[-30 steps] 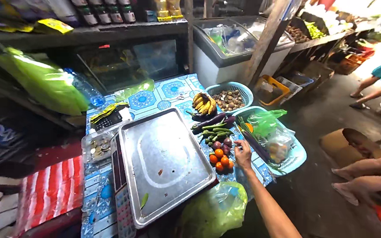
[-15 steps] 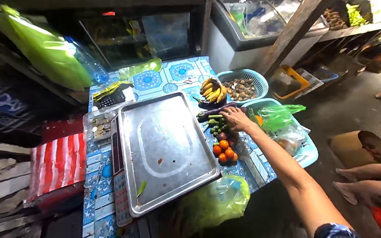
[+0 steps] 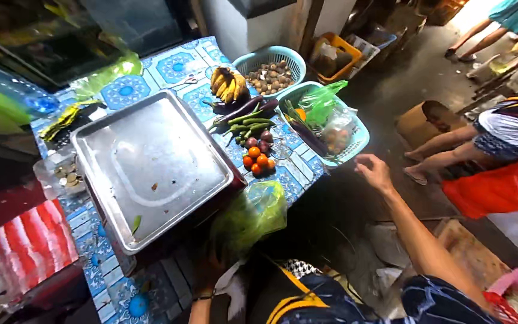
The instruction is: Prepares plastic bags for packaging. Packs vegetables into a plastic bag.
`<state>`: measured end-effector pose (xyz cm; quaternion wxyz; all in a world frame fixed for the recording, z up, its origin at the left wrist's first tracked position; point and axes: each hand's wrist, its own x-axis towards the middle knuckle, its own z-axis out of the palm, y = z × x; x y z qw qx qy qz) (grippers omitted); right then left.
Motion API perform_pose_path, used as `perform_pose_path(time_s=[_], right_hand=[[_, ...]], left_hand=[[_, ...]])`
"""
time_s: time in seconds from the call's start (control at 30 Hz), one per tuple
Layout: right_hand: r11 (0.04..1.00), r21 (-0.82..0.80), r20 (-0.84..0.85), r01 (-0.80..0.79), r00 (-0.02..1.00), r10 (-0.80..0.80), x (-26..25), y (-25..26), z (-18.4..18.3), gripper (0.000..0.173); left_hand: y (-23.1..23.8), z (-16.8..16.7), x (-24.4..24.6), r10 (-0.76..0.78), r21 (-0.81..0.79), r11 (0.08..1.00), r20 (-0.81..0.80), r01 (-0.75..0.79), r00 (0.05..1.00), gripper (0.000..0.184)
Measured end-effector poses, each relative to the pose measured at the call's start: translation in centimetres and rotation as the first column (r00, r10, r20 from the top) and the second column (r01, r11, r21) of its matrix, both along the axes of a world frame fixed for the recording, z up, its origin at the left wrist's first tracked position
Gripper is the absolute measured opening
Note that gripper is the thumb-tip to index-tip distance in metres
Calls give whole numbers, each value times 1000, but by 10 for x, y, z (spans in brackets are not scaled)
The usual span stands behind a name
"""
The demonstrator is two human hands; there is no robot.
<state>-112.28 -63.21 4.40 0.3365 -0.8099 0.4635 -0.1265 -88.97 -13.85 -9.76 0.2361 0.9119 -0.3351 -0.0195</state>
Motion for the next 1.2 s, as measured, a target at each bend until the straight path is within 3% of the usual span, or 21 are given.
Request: perform_pose_path(time_s=[0.07, 0.17, 0.23, 0.3, 0.33, 0.43, 0.53, 0.6, 0.67, 0.73, 0.8, 0.83, 1.03, 1.1, 1.2], right_hand=[[995, 51, 33, 81, 996, -83, -28, 12, -6, 29], [995, 96, 108, 24, 994, -34, -5, 35, 0, 27], [976, 104, 142, -190, 974, 174, 29, 47, 8, 28], [888, 72, 203, -454, 878, 432, 69, 57, 19, 29], [834, 45, 248, -551, 814, 525, 89, 64, 25, 28], [697, 0, 407, -717, 637, 655, 142, 93, 45, 25], [635, 168, 565, -754, 602, 564, 190, 131, 60, 25], [621, 329, 560, -712, 676, 479, 227, 157, 67, 46], [540, 527, 517, -657, 751, 410, 260, 177, 69, 70], [508, 628, 460, -589, 808, 369, 281, 192, 62, 76], [502, 647, 456, -574, 819, 350, 291, 200, 54, 76], [512, 646, 467, -566, 824, 322, 295, 203, 51, 75], [530, 554, 629, -642, 740, 239, 318, 212, 39, 80], [557, 513, 656, -653, 717, 236, 319, 208, 34, 83], [559, 455, 676, -693, 677, 289, 314, 188, 40, 72]], left_hand=[[1, 0, 2, -8, 16, 1000, 48, 7, 999, 51], [-1, 4, 4, 14, 46, 999, 106, -19, 994, 48], [-9, 26, -9, 93, 90, 992, -57, -87, 994, 46], [-21, 61, -25, 165, 110, 984, -306, -138, 937, 39], [-25, 72, -37, 156, 34, 988, -336, -154, 929, 32], [-25, 73, -68, 186, -241, 946, -151, -219, 971, 23], [-5, 95, -79, 382, -426, 789, -223, -442, 897, 45], [10, 110, -62, 512, -552, 640, -213, -535, 832, 56], [14, 136, -31, 631, -607, 479, -263, -634, 730, 53], [14, 160, 6, 704, -501, 312, -450, -808, 550, 53], [19, 167, 43, 711, -304, 225, -598, -926, 369, 48], [21, 166, 59, 687, -249, 208, -651, -946, 322, 44], [38, 162, 84, 451, -270, 175, -833, -947, 320, 32], [35, 161, 73, 395, -316, 164, -847, -935, 356, 35], [11, 169, 45, 387, -404, 107, -825, -908, 413, 35]])
